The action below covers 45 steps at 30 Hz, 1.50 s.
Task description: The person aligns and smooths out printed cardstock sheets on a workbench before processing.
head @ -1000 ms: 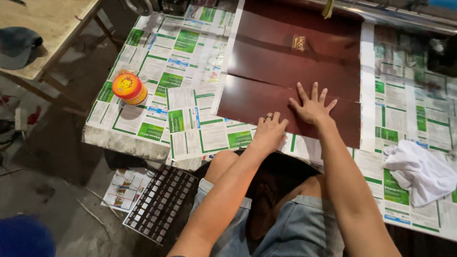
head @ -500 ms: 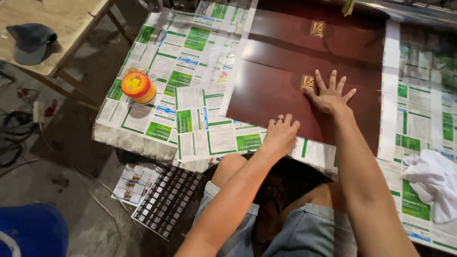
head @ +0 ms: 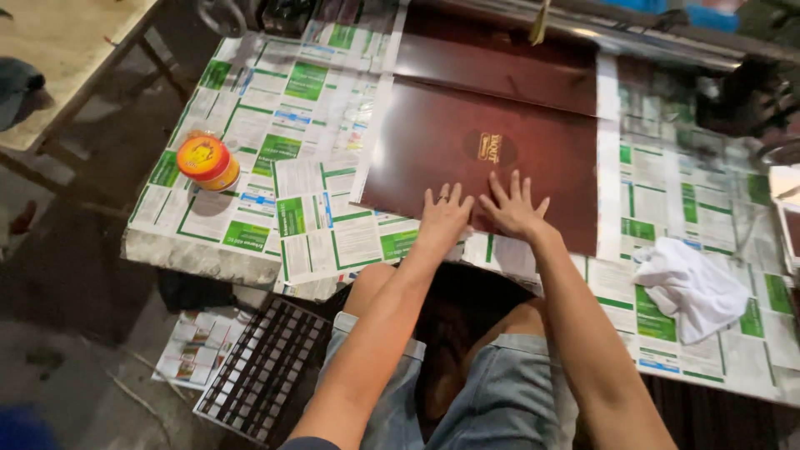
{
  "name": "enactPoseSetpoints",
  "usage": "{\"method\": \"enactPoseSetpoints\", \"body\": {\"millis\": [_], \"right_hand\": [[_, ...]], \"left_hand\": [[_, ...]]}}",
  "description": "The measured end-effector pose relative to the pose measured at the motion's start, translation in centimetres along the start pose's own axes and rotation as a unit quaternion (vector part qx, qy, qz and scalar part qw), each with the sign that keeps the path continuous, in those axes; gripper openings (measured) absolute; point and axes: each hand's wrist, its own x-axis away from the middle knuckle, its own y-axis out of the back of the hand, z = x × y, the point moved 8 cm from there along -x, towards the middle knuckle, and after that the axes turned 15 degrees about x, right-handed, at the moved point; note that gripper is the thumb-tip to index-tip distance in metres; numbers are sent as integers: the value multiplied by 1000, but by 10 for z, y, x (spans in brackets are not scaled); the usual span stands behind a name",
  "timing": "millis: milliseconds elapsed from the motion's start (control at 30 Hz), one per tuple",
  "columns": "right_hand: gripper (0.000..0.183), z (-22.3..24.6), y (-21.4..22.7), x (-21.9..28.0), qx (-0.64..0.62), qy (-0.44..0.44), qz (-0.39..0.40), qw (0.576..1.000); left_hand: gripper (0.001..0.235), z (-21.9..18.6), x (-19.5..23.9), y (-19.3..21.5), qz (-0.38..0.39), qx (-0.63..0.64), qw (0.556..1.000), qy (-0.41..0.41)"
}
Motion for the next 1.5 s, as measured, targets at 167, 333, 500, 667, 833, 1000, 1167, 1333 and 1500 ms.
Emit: {"method": "enactPoseSetpoints", "body": {"millis": [167,333,500,667,833,1000,1167,1333,1500], "right_hand": [[87,4,20,61,-7,48,-58,997],[86,-1,30,83,49,54,-154,985],[38,0,91,120,-19,-26,-419,907],[47,-8,30,56,4,-19,-298,954],[68,5,22,50,11,-7,-237,971],[71,11,-7,57,26,-51,-10,998],[70,7,2,29,41,-56,-36,997],[73,5,14,0,37,-51,-44,997],[81,1,21,-14,38,-54,-56,996]], "left_hand": [[56,5,1,-13,-26,14,999,-16],[45,-22,9,20,-53,21,998,-13],[24,-65,34,80,-187,99,966,-151],[51,-33,32,20,-6,73,997,-23],[66,-21,32,13,-24,37,999,-14],[66,-24,29,17,2,51,999,-6],[56,-26,23,21,17,65,998,11],[59,-24,19,24,17,63,998,9],[57,-25,14,15,31,57,998,12]]}}
